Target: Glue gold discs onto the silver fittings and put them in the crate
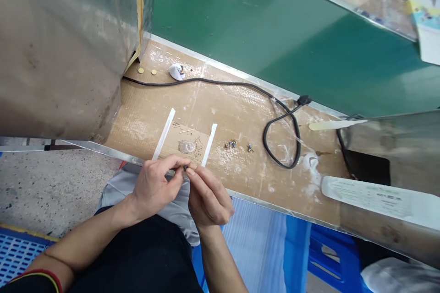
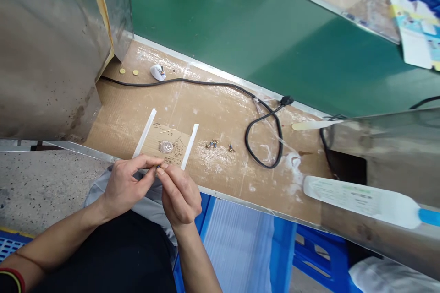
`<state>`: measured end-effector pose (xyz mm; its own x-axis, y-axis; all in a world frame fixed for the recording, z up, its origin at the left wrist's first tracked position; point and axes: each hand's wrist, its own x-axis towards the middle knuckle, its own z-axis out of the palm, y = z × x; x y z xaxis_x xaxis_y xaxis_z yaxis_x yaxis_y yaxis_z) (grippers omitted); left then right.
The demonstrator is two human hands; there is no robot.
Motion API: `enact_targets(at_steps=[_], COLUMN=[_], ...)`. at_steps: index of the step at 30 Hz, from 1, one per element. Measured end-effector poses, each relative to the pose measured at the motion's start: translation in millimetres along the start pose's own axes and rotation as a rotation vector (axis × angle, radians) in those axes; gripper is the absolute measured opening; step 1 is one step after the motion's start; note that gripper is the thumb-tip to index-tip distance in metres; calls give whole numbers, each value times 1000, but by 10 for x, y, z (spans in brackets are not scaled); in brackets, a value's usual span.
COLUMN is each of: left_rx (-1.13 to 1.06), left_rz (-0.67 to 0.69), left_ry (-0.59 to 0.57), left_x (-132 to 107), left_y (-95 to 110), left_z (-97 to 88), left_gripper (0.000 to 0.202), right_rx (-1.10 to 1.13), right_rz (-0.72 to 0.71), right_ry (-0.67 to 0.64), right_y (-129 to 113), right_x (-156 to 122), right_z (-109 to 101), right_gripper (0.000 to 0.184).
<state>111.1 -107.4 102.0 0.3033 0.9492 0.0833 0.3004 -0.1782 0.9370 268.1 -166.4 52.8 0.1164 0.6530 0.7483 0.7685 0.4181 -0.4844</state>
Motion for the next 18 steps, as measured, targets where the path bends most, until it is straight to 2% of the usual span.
enact_targets(at_steps=[7, 13, 18], left_rx=[2, -12, -39], left_rz=[0, -4, -18], left_ry=[-22, -70, -71], left_x=[16, 26, 52], left_y=[-4, -6, 4], left_z=[7, 15, 5], left_gripper=[24, 25, 25], right_rx=[2, 5, 39], right_rz=[-41, -45, 7], right_ry=[-5, 6, -33], right_y=[54, 77, 51], right_x=[-7, -16, 15], right_z=[5, -17, -66], right_gripper=[57, 52, 54])
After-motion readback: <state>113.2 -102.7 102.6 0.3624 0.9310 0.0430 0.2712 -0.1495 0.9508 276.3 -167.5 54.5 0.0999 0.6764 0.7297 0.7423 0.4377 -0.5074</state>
